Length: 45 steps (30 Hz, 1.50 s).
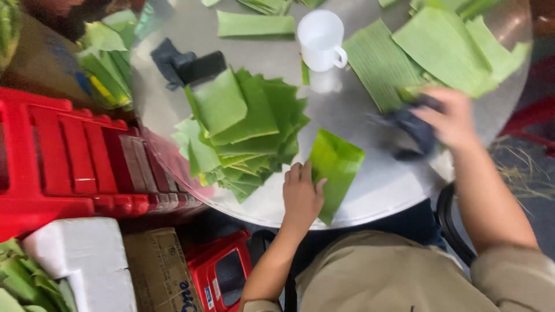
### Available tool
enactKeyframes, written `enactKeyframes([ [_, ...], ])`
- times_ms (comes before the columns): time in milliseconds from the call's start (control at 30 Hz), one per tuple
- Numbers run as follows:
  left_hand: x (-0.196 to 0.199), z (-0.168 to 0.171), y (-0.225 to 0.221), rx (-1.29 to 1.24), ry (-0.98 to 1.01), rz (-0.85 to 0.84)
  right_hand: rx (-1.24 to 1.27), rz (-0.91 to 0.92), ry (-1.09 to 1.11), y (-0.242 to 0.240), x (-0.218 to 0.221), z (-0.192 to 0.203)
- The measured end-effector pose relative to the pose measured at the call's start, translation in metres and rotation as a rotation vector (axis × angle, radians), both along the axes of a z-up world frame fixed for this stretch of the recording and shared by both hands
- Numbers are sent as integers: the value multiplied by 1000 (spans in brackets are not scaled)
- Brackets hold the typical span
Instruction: A person is cleaning banana leaves by wiping them with a cloth and then stacking them on a table.
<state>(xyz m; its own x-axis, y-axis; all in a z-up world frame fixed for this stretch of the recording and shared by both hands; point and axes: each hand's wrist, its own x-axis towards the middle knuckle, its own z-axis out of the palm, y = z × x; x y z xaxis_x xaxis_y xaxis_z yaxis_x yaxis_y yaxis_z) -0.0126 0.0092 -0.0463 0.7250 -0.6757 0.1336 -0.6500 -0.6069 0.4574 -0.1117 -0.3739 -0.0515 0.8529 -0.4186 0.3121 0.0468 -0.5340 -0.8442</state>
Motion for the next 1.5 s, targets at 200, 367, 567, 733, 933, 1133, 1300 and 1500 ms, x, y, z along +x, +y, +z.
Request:
enactKeyframes([
  [200,15,7,-34,225,342,138,134,-250,24,-30,-145,-73],
  [367,19,48,-37,140,529,35,380,-369,-78,-21,-178,-124],
  [567,57,99,-4,-263,183,32,360,-269,-151,-5,-153,-129],
  [733,152,159,30,-331,68,500,283,-140,-183,12,-121,-98],
  [933,150,96,-4,38,-308,611,625,-161,-417,2,-102,-103],
  [1133,54,37,-136,-74,-490,-145,965,-357,-858,-91,-167,-97],
  [1300,50,-12,-223,42,-245,-250,-38,-1266,-320,-139,-247,-128],
  [1500,55,-25,-238,278,-365,-278,5,-1268,-383,-113,-233,-91],
])
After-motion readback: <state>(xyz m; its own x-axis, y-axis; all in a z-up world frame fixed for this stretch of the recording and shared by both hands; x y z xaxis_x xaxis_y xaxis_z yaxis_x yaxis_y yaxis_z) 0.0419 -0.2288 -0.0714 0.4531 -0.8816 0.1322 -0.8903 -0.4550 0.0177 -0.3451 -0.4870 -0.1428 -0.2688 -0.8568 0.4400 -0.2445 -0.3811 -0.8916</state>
